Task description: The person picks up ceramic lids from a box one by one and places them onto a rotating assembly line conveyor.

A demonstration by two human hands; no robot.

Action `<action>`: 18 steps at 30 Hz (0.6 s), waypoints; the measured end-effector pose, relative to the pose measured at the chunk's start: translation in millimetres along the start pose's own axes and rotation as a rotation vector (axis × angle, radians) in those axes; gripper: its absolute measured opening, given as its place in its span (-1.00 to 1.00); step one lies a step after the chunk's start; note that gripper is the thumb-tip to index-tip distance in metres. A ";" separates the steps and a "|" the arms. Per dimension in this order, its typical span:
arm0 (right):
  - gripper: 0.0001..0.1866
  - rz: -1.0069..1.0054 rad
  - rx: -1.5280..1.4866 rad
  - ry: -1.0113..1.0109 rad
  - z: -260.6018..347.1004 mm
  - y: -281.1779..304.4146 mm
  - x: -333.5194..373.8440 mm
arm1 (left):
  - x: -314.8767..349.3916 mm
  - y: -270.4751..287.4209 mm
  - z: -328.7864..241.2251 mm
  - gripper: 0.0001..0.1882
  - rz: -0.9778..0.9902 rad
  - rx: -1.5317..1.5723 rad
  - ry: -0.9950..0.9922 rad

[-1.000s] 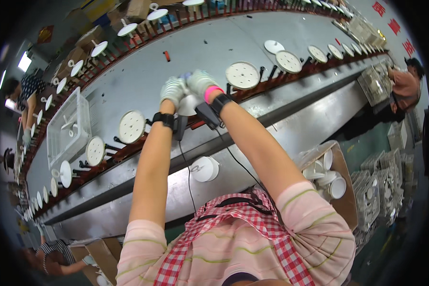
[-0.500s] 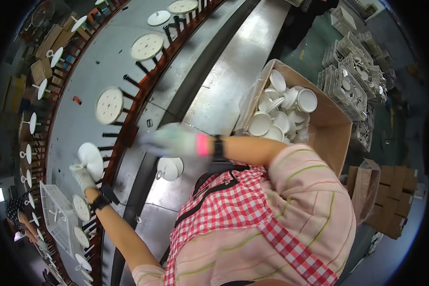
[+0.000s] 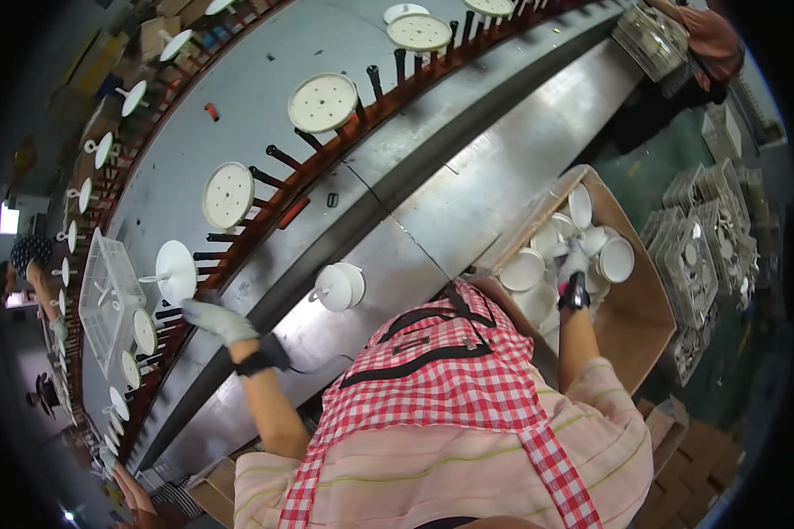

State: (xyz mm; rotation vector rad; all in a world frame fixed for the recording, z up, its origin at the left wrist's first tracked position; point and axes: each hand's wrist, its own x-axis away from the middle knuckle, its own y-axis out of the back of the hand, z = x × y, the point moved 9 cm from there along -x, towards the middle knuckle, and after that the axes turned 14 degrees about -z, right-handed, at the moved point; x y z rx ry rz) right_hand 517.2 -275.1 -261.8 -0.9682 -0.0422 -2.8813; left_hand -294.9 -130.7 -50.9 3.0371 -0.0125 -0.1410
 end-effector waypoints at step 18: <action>-0.36 1.107 0.516 1.285 102.0 -202.7 396.4 | 395.9 -66.6 -103.4 -0.40 1.749 0.177 0.370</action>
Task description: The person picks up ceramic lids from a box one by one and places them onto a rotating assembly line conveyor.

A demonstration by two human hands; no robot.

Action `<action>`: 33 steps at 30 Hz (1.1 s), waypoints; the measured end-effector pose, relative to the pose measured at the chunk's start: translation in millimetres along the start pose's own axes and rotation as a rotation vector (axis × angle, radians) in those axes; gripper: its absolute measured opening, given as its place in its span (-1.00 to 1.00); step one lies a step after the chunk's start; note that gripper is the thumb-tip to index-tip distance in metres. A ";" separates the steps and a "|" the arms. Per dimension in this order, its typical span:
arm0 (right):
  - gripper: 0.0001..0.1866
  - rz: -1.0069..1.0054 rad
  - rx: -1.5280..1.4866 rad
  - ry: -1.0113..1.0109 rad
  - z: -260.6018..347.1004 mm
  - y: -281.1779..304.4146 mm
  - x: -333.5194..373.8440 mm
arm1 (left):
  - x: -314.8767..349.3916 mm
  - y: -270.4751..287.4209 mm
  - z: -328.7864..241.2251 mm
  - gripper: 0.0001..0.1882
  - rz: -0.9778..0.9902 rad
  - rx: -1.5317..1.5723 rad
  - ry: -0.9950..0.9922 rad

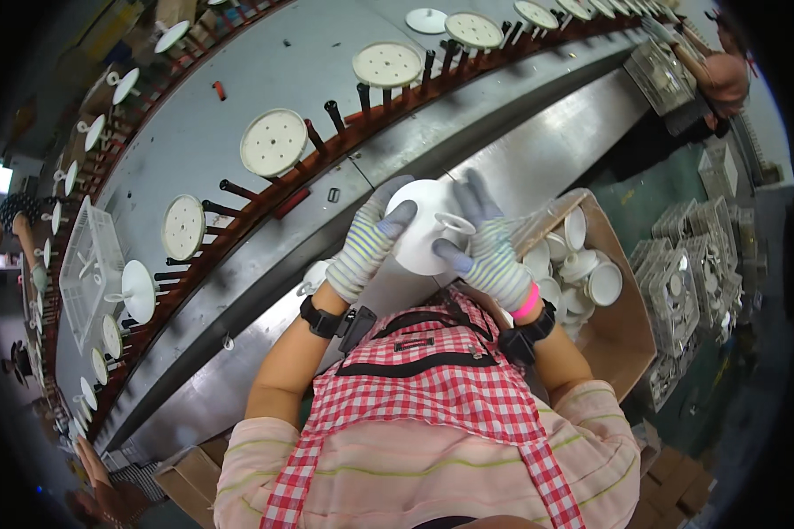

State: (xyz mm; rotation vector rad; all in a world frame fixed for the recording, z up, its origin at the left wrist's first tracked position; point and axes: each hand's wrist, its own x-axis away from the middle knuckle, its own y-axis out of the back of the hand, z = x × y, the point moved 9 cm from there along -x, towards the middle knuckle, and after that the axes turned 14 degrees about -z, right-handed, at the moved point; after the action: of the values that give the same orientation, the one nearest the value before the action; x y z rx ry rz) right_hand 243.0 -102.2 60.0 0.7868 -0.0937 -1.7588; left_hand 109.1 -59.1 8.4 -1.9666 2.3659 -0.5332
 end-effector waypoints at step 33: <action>-0.70 0.180 0.308 0.542 42.6 -246.7 -207.4 | -195.6 193.4 -127.1 -0.73 -0.405 -1.791 -0.881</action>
State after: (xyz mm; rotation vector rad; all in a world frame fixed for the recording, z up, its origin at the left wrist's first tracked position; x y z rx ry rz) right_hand 41.7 152.4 78.7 1.4104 -0.0686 -1.3276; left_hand -63.6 188.3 36.4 -1.9384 1.5220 2.5938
